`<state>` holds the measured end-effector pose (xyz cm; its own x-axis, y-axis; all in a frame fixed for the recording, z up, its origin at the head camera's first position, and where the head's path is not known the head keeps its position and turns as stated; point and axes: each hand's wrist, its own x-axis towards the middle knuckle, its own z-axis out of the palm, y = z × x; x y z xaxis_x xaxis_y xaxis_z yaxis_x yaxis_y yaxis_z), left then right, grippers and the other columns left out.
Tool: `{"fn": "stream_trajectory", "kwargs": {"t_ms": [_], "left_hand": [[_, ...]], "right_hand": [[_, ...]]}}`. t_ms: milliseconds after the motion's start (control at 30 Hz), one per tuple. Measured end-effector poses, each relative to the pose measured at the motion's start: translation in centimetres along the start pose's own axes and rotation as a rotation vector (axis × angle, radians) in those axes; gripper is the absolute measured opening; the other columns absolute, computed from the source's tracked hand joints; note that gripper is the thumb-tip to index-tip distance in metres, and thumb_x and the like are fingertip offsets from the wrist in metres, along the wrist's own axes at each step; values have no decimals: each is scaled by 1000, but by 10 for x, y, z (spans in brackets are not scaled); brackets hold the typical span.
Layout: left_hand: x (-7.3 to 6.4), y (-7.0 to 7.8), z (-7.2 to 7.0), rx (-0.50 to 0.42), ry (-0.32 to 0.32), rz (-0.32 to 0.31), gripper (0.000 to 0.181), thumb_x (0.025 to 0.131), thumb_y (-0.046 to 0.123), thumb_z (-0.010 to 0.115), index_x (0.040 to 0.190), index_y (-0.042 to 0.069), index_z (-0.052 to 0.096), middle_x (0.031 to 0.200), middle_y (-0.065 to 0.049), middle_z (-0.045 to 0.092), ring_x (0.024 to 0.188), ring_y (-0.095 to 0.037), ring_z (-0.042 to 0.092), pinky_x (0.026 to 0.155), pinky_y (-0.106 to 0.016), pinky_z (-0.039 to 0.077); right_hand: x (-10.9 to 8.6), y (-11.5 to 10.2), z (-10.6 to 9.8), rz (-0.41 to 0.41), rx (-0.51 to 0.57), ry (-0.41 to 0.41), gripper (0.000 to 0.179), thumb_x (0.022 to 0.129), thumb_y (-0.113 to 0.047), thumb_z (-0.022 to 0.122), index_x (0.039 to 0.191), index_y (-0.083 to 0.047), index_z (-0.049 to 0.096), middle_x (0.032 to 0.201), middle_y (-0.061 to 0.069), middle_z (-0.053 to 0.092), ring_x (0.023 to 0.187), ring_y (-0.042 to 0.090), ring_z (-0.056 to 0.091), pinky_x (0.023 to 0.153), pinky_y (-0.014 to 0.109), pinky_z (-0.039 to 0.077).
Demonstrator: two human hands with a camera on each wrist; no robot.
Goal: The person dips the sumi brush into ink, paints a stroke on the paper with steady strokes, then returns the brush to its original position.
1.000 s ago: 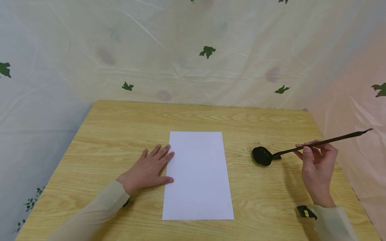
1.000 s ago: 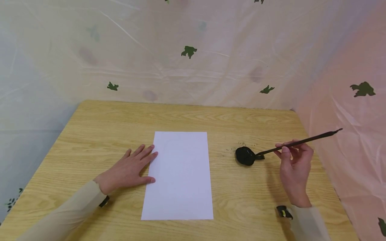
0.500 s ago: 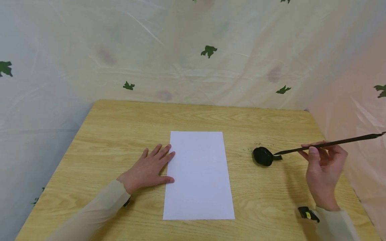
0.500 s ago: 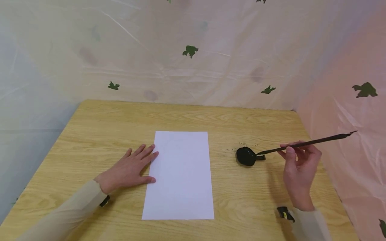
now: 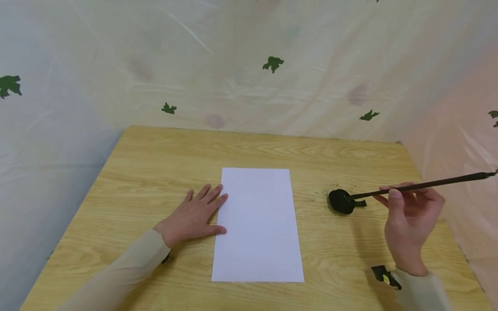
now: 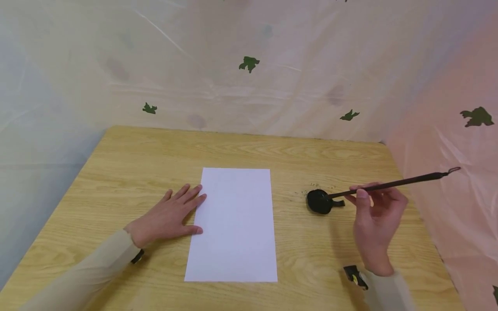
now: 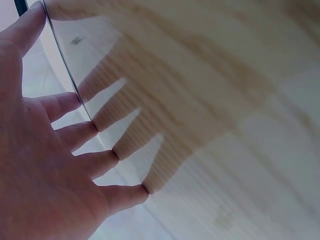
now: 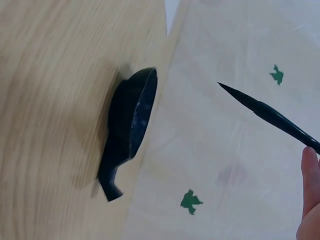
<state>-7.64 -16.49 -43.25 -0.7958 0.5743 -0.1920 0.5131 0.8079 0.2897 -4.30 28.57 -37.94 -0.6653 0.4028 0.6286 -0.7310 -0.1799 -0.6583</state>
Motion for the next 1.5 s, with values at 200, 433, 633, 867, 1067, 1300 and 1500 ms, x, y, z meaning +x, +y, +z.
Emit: {"fn": "stream_trajectory", "kwargs": {"t_ms": [200, 433, 633, 867, 1067, 1300, 1500], "left_hand": [[0, 1, -1, -1, -6, -4, 93, 93, 65, 65, 163, 13, 34, 172, -10, 19, 157, -42, 13, 116, -74, 17], [0, 1, -2, 2, -6, 0, 93, 93, 66, 65, 163, 13, 34, 172, -11, 19, 157, -42, 13, 116, -74, 18], [0, 1, -3, 0, -14, -7, 94, 93, 67, 64, 164, 14, 33, 172, -10, 18, 157, -42, 13, 116, -74, 17], [0, 2, -4, -2, -16, -8, 94, 93, 66, 65, 163, 13, 34, 172, -10, 18, 157, -42, 13, 116, -74, 17], [0, 3, -4, 7, -21, -12, 94, 93, 67, 65, 163, 13, 34, 172, -10, 18, 157, -42, 14, 116, -73, 17], [1, 2, -1, 12, -18, -12, 94, 92, 67, 64, 163, 14, 33, 172, -10, 18, 157, -42, 13, 116, -74, 18], [1, 2, 1, 15, -7, -12, 94, 92, 67, 65, 163, 14, 34, 172, -10, 19, 157, -42, 14, 115, -74, 19]], "right_hand": [[-4, 1, 15, -28, 49, -31, 40, 93, 23, 54, 127, 18, 34, 106, 27, 56, 89, 34, 67, 75, 35, 63], [-9, 6, 32, -48, 107, -66, 40, 92, 23, 54, 124, 18, 31, 105, 28, 56, 87, 34, 67, 73, 34, 63], [-14, 10, 46, -43, 112, -89, 40, 92, 23, 53, 124, 19, 31, 105, 28, 57, 87, 34, 68, 73, 34, 63], [-21, 15, 63, -49, 137, -118, 37, 91, 24, 56, 120, 19, 33, 105, 27, 58, 86, 33, 71, 72, 33, 63], [-24, 18, 78, -80, 155, -162, 36, 92, 21, 61, 116, 19, 35, 105, 27, 59, 87, 31, 71, 72, 31, 62], [-28, 25, 91, -120, 207, -253, 37, 93, 16, 64, 115, 20, 35, 104, 27, 60, 89, 30, 72, 76, 31, 62], [-32, 31, 100, -138, 201, -304, 37, 95, 14, 64, 116, 21, 34, 104, 25, 60, 91, 29, 72, 77, 32, 62]]}}
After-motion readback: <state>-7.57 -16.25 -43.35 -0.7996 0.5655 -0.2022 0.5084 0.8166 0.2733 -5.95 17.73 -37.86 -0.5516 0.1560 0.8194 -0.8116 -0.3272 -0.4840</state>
